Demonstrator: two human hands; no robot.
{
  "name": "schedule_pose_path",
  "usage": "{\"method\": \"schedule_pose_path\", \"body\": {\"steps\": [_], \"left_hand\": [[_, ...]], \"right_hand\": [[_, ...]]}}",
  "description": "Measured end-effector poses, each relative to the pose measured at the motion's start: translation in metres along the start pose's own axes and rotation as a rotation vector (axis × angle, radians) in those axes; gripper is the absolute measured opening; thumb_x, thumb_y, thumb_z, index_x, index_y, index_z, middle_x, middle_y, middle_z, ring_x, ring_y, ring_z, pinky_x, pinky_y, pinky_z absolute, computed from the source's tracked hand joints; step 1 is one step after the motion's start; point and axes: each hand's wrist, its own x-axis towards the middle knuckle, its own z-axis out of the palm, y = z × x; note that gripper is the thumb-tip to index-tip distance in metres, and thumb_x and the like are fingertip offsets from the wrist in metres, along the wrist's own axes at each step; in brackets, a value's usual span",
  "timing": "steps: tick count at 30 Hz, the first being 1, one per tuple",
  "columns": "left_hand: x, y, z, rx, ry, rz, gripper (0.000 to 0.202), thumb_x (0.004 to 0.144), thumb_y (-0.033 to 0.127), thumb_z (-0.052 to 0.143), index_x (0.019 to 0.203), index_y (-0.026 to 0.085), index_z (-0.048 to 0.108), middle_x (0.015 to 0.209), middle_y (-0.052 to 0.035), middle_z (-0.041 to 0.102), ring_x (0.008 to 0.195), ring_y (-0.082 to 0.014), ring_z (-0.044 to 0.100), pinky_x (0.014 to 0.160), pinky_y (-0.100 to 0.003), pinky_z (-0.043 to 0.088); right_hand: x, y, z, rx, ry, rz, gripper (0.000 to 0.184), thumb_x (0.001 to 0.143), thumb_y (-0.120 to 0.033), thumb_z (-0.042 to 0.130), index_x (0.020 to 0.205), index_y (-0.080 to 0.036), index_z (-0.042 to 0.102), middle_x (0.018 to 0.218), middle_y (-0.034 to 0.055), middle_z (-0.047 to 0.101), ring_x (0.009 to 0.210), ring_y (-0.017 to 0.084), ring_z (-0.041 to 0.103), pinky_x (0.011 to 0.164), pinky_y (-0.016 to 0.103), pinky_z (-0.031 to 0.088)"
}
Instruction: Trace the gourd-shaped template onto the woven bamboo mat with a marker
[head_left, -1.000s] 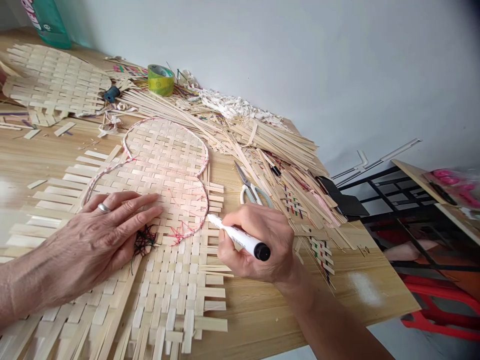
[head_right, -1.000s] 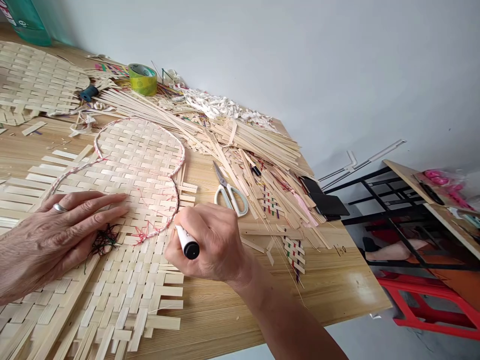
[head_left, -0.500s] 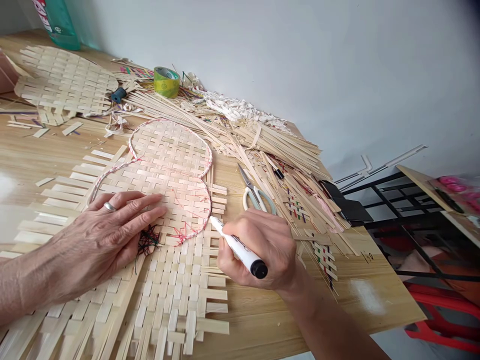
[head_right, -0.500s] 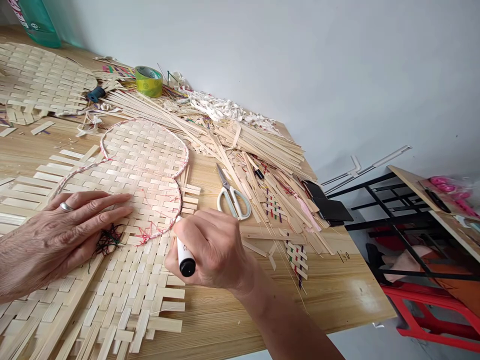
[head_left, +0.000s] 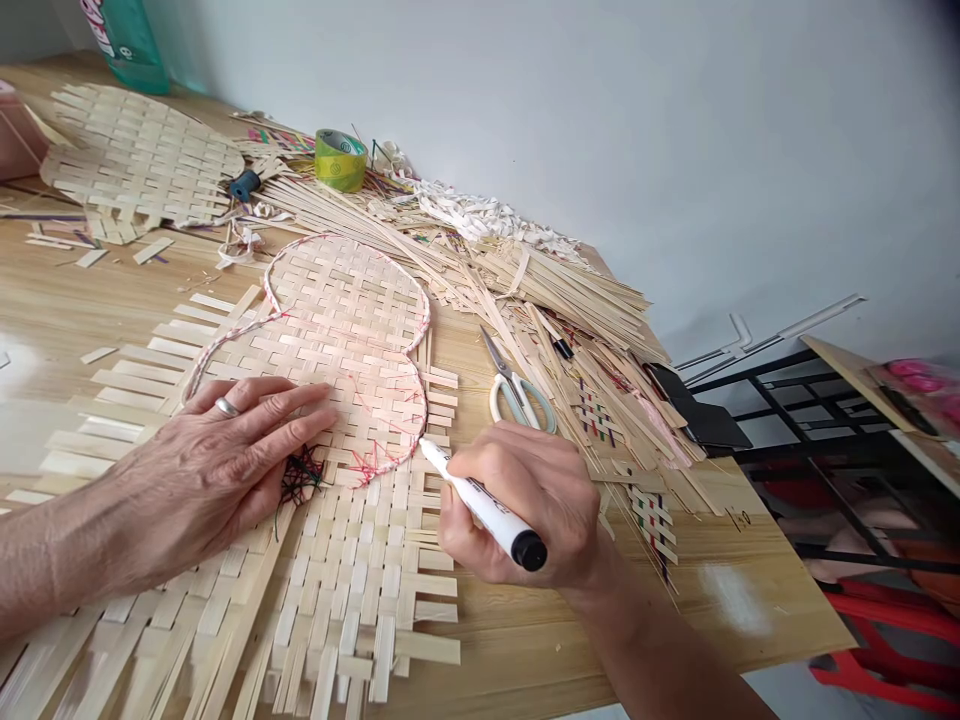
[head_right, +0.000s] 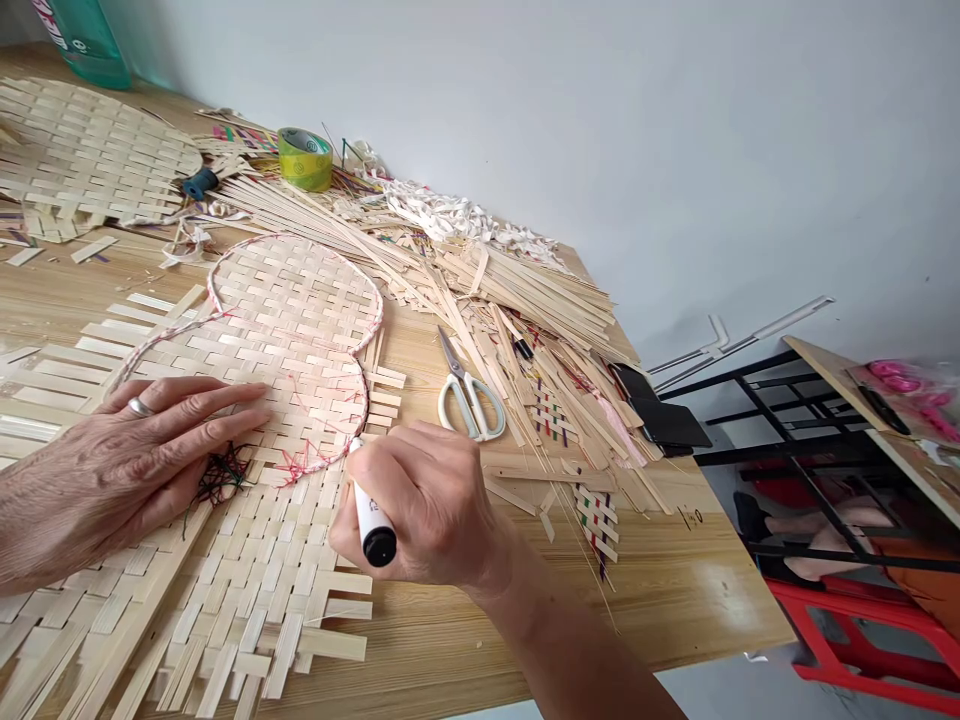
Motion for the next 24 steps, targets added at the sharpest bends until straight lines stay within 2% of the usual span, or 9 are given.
{"method": "schedule_pose_path", "body": {"steps": [11, 15, 20, 24], "left_hand": [[0.0022, 0.0029, -0.0006, 0.005, 0.034, 0.003, 0.058, 0.095, 0.021, 0.042, 0.152, 0.027, 0.044, 0.150, -0.0012, 0.056, 0.129, -0.0302, 0.054, 0.101, -0.047, 0.046], [0.0030, 0.0030, 0.0002, -0.016, 0.076, 0.004, 0.058, 0.094, 0.021, 0.043, 0.151, 0.029, 0.047, 0.147, -0.0010, 0.059, 0.125, -0.0305, 0.057, 0.099, -0.046, 0.047], [0.0016, 0.0016, 0.0004, 0.008, 0.022, 0.007, 0.058, 0.095, 0.021, 0.042, 0.153, 0.028, 0.043, 0.152, -0.0011, 0.054, 0.130, -0.0305, 0.053, 0.101, -0.047, 0.045], [0.0011, 0.0011, 0.0005, 0.010, 0.025, 0.005, 0.058, 0.096, 0.021, 0.041, 0.153, 0.028, 0.042, 0.152, -0.0010, 0.054, 0.130, -0.0306, 0.053, 0.100, -0.047, 0.045]], "right_hand": [[0.0040, 0.0030, -0.0079, -0.046, 0.023, 0.031, 0.015, 0.076, -0.007, 0.053, 0.079, -0.021, 0.051, 0.058, -0.0047, 0.051, 0.049, 0.013, 0.049, 0.046, 0.027, 0.040], [0.0043, 0.0042, -0.0071, -0.061, 0.015, 0.023, 0.013, 0.079, -0.008, 0.053, 0.078, -0.021, 0.050, 0.057, -0.0048, 0.051, 0.048, 0.012, 0.047, 0.046, 0.027, 0.039], [0.0033, 0.0028, -0.0039, -0.038, 0.005, 0.017, 0.014, 0.079, -0.008, 0.052, 0.080, -0.021, 0.050, 0.059, -0.0049, 0.053, 0.048, 0.012, 0.045, 0.046, 0.027, 0.039], [0.0029, 0.0034, -0.0033, -0.044, 0.008, 0.017, 0.013, 0.079, -0.009, 0.052, 0.079, -0.021, 0.051, 0.059, -0.0054, 0.052, 0.048, 0.012, 0.045, 0.045, 0.027, 0.038]]}}
